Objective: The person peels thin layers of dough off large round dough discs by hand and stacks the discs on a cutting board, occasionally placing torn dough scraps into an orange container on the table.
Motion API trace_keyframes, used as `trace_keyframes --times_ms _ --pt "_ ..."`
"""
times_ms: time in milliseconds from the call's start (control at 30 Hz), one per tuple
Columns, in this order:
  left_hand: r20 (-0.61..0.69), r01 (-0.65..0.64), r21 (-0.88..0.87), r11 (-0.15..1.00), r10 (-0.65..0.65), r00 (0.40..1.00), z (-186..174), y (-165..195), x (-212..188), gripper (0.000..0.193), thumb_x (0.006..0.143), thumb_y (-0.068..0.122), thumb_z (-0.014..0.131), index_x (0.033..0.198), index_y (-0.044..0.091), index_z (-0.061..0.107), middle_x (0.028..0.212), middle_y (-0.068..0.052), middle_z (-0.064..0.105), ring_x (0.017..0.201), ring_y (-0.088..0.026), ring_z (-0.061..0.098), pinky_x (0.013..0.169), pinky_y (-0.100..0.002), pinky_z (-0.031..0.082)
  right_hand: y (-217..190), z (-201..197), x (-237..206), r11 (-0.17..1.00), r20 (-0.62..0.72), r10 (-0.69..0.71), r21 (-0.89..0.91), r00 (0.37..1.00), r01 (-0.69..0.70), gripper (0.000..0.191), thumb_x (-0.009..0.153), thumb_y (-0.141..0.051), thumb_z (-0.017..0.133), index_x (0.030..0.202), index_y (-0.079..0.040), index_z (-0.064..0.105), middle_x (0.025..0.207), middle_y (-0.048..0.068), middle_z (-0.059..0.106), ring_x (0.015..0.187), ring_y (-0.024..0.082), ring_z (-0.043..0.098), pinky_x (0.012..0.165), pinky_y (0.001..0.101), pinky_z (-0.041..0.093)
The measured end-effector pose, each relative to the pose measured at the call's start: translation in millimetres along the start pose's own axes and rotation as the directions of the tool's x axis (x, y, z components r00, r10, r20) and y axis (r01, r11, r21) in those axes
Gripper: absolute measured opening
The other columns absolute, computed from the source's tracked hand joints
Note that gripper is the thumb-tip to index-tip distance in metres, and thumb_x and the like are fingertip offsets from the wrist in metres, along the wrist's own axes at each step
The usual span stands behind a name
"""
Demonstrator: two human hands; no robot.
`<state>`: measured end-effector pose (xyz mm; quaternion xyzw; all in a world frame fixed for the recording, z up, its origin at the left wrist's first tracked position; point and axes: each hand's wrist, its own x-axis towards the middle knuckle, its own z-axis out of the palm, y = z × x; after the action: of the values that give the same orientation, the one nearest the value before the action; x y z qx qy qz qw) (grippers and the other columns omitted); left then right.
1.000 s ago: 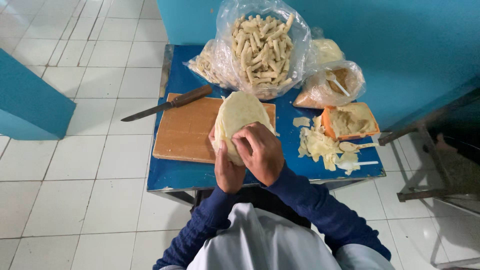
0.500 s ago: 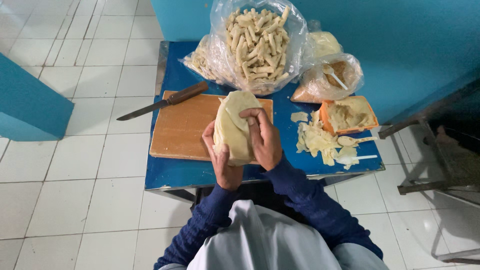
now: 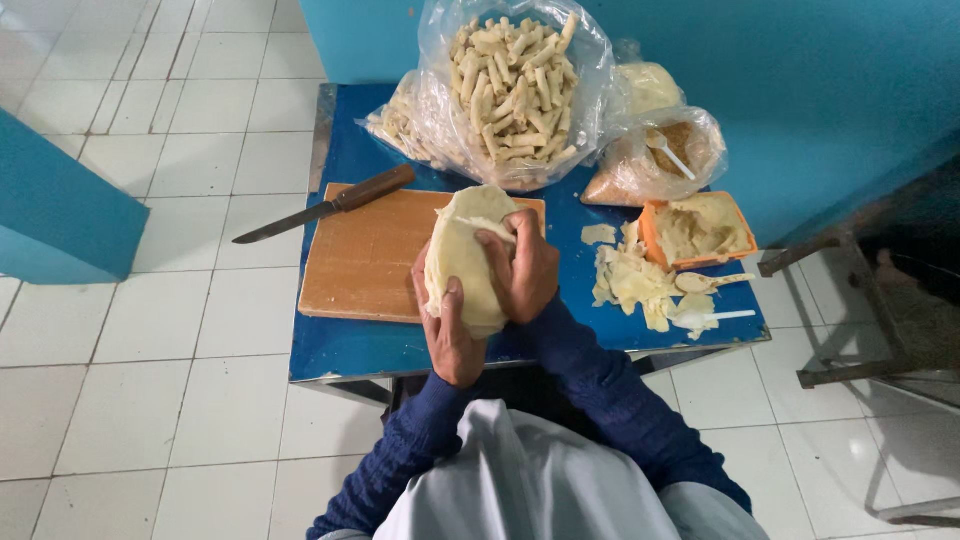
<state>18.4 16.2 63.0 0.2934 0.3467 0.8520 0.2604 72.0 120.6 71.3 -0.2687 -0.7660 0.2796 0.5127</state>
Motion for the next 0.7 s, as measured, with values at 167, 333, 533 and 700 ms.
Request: trace_keyframes --times_ms 167,333,533,700 --pt "-0.018 0.088 -0.077 0.993 -0.09 0.996 -4.2 9.9 0.9 0.056 0.102 0.026 0.052 0.151 0.002 0.036 0.147 -0.015 0.047 0.134 -0.025 0.049 0.112 -0.039 0.043 13.8 -10.2 14.1 0.989 0.049 0.146 0.023 0.988 -0.147 0.022 0.106 -0.027 0.064 0.108 -0.005 0.062 0.078 0.012 0.066 0.066 0.018 0.06 0.06 0.033 0.05" --pt "-0.015 0.063 -0.007 0.998 -0.063 0.998 -6.4 10.5 -0.3 0.055 0.105 0.025 0.052 0.152 0.0 0.037 0.148 -0.016 0.047 0.134 -0.024 0.049 0.113 -0.038 0.043 16.2 -13.7 8.0 0.934 0.158 0.158 0.295 0.975 -0.199 0.027 0.113 -0.028 0.058 0.111 -0.003 0.066 0.089 0.006 0.065 0.08 0.006 0.053 0.073 0.0278 0.049" --pt "0.059 0.018 0.047 0.999 -0.021 0.998 -8.0 9.4 0.1 0.056 0.105 0.023 0.053 0.152 -0.001 0.037 0.15 -0.016 0.047 0.139 -0.024 0.046 0.119 -0.036 0.037 -0.8 -14.5 3.5 0.958 0.189 0.108 0.242 0.976 -0.153 0.031 0.096 -0.025 0.075 0.112 -0.002 0.063 0.097 0.008 0.075 0.088 0.01 0.071 0.076 0.0264 0.057" --pt "0.08 0.043 0.074 0.996 -0.049 0.996 -9.7 16.4 -2.9 0.056 0.105 0.024 0.052 0.153 -0.002 0.037 0.15 -0.017 0.048 0.139 -0.025 0.047 0.119 -0.037 0.037 -8.9 -15.9 13.7 0.993 0.124 0.059 0.095 0.991 -0.071 0.027 0.09 -0.02 0.083 0.104 -0.004 0.067 0.092 0.01 0.077 0.08 0.017 0.078 0.067 0.0294 0.06"
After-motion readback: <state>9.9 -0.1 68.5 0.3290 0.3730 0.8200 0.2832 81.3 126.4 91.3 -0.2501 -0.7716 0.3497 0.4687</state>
